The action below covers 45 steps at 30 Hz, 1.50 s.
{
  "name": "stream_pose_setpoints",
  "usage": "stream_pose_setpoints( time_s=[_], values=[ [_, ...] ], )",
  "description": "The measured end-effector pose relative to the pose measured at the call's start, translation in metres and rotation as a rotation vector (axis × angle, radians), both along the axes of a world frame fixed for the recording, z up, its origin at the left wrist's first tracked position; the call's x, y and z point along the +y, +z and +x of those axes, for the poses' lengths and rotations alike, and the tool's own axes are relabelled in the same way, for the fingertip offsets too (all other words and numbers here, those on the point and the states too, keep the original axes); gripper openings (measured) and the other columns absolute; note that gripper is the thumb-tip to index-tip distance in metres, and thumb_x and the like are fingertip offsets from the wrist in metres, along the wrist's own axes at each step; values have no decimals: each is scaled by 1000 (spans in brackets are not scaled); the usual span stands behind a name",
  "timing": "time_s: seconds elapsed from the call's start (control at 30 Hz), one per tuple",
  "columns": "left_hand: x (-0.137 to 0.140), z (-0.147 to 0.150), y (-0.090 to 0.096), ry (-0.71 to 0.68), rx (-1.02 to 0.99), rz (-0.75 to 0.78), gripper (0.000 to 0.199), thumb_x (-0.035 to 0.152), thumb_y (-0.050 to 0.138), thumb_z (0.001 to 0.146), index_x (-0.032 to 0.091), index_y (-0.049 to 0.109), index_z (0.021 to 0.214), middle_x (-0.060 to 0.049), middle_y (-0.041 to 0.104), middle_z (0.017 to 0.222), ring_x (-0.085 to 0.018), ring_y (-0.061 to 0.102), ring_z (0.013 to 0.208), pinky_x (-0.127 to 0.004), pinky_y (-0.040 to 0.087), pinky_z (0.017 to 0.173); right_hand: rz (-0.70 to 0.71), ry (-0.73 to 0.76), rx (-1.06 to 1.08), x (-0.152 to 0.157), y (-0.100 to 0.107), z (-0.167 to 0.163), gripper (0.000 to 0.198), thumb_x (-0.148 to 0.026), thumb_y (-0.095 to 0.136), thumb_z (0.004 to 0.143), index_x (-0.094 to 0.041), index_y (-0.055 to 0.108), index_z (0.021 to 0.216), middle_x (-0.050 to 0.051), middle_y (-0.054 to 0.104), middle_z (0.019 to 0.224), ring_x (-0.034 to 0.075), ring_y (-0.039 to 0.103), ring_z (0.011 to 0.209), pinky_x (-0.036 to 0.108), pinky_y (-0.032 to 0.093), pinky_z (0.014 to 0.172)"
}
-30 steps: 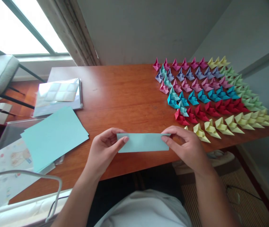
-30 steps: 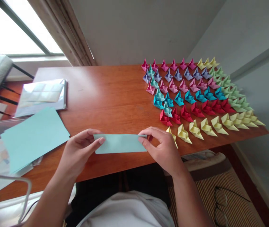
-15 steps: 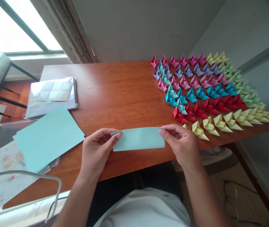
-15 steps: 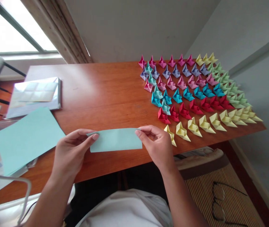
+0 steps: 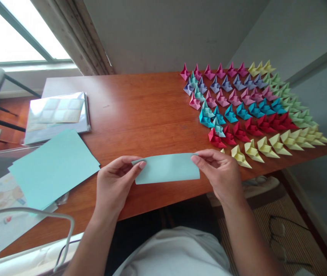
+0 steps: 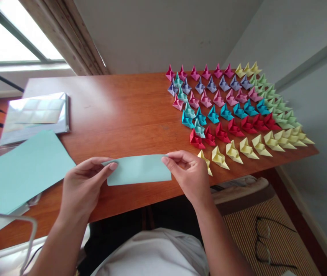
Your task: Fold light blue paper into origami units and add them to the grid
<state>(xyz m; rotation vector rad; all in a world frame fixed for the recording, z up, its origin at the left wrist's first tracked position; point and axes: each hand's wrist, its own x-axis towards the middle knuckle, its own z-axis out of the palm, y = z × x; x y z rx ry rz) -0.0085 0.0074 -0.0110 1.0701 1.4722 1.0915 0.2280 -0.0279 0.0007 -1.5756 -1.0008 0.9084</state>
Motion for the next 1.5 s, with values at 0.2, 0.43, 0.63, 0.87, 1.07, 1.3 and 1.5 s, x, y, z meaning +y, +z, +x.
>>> stream_pose_setpoints(
  time_s=[0.2, 0.43, 0.63, 0.87, 1.07, 1.3, 1.5],
  values=[
    [0, 2, 2, 0, 4, 3, 30, 38, 89, 66, 17, 76, 84, -3, 76, 77, -14, 65, 64, -21, 50, 55, 5, 3, 9, 0, 0, 1, 23, -43, 82, 76, -21, 77, 82, 3, 77, 76, 18, 71, 68, 26, 58, 61],
    [-1, 2, 1, 1, 7, 5, 28, 37, 88, 67, 18, 76, 84, -2, 75, 75, -14, 65, 63, -21, 50, 54, -1, 10, -12, 0, 1, 3, 22, -42, 81, 77, -21, 77, 82, 3, 77, 77, 18, 72, 69, 27, 58, 61],
    [-1, 3, 5, -6, -9, 3, 23, 33, 89, 67, 19, 77, 81, -1, 75, 73, -11, 62, 60, -17, 47, 51, 5, 10, -50, -1, -1, 6, 19, -39, 82, 77, -21, 78, 83, 3, 77, 78, 19, 72, 70, 28, 60, 64],
    [0, 3, 7, -40, -31, 1, 19, 32, 87, 69, 20, 78, 80, 1, 73, 68, -7, 55, 53, -15, 43, 46, 27, -3, -76, 2, -2, 6, 17, -37, 83, 75, -21, 78, 80, 2, 77, 73, 18, 72, 65, 28, 60, 61],
    [0, 3, 5, -40, -47, -6, 18, 30, 88, 68, 21, 78, 81, 2, 71, 66, -6, 53, 53, -14, 43, 47, 22, -19, -92, 4, -4, 6, 19, -38, 83, 74, -21, 78, 79, 2, 76, 71, 18, 71, 62, 27, 59, 57],
    [0, 3, 9, -47, -62, -9, 17, 30, 87, 69, 20, 77, 79, 1, 73, 69, -6, 55, 55, -13, 43, 48, 32, -15, -100, 2, -5, 6, 18, -38, 83, 75, -21, 78, 82, 2, 76, 72, 17, 71, 63, 25, 58, 56],
    [1, 4, 11, -41, -63, -16, 18, 31, 88, 68, 19, 78, 78, 1, 72, 67, -6, 55, 54, -12, 43, 47, 22, 2, -98, 1, -4, 6, 16, -37, 83, 77, -22, 78, 83, 1, 77, 74, 16, 71, 64, 24, 58, 57]
  ],
)
